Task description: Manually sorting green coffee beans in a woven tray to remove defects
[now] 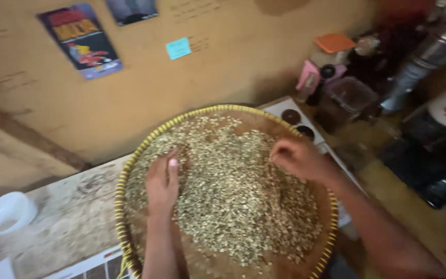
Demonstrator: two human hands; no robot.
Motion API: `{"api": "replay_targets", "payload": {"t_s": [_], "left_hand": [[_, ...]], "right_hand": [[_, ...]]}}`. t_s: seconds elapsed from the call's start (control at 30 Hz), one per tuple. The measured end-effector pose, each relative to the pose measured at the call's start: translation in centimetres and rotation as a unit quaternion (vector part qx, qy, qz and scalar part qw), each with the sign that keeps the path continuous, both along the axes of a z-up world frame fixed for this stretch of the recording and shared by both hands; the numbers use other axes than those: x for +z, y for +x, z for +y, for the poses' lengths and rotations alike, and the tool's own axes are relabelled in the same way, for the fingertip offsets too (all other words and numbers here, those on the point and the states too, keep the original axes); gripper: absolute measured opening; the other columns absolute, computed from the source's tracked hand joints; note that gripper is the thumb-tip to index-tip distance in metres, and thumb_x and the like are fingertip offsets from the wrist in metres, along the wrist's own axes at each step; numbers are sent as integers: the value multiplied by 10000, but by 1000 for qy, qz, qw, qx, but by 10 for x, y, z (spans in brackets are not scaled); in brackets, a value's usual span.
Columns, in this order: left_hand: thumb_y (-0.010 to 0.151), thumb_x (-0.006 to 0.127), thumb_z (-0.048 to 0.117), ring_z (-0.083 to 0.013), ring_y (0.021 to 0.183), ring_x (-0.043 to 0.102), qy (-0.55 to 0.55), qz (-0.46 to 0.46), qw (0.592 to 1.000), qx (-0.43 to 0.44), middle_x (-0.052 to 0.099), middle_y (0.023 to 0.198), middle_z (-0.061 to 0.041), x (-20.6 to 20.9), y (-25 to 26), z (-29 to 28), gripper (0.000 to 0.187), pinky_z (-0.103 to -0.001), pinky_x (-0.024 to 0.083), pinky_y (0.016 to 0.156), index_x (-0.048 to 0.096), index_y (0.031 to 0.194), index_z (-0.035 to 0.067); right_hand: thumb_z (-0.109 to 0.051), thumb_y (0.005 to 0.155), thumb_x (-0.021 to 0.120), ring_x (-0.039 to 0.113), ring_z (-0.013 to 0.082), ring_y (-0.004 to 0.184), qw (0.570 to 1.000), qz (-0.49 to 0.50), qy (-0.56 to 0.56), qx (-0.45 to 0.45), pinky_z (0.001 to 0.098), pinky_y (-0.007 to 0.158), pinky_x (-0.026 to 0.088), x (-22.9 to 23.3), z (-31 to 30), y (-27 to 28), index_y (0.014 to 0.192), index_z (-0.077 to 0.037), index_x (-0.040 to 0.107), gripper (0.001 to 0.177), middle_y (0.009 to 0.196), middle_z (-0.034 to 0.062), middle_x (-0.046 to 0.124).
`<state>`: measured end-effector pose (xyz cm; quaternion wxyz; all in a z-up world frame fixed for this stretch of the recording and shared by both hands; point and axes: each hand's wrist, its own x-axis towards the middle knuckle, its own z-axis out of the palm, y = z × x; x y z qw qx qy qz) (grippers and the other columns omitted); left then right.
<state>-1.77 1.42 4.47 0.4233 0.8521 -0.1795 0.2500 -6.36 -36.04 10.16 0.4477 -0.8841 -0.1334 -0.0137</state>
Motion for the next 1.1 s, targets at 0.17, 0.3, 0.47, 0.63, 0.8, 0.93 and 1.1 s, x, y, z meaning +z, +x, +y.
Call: {"api": "replay_targets", "payload": {"t_s": [0.17,0.3,0.47,0.63,0.8,0.93,1.1], "left_hand": [[1104,400,298,-379,1014,673,7,3,1000,-5,718,1122,-184,3,-2,0,404,-499,517,886,680,1290,75],[1094,271,489,-316,1066,670,2,53,999,12,709,1179,-178,12,-8,-4,614,-462,513,889,668,1293,65],[1100,288,460,-320,1092,678,-2,52,998,24,721,1194,-158,0,-5,4,571,-452,497,926,665,1313,89],[1107,346,385,-295,1106,677,-18,41,999,29,715,1198,-135,-9,-3,11,485,-413,489,953,656,1322,80],[1107,359,381,-289,1031,674,-20,34,999,37,716,1098,-124,-16,0,17,475,-406,484,903,665,1324,90],[1095,323,451,-297,979,686,-3,57,996,66,724,1060,-119,-14,-3,17,528,-433,507,834,658,1327,116],[1094,316,447,-281,1059,693,-18,47,997,64,764,1092,-82,-8,-4,21,502,-439,516,914,643,1348,164]], "right_hand": [[-208,870,759,713,318,813,901,-214,-307,-220,415,734,538,-32,-179,-34,971,-164,704,123,856,90,729],[-329,913,562,736,320,1108,803,79,-499,-315,485,958,580,-7,-215,-49,1223,-342,776,378,1324,-61,730],[-192,969,635,574,259,666,861,-134,-390,-298,418,626,470,-5,-157,-55,1247,-291,782,330,779,58,669],[-298,909,722,690,186,1062,989,56,-82,-109,339,942,486,-55,15,-77,1243,-212,680,347,1174,24,706],[-465,1095,432,222,427,1571,852,-238,-278,376,679,1224,25,-40,131,-134,1589,-210,442,557,1723,140,272],[-684,1000,224,27,307,1568,821,-303,-361,323,702,1220,-125,-95,155,-87,1604,-335,162,701,1706,26,66],[-190,866,631,355,351,1475,876,-171,-428,143,682,1112,322,-46,145,-46,1509,-248,478,663,1597,92,387]]}}
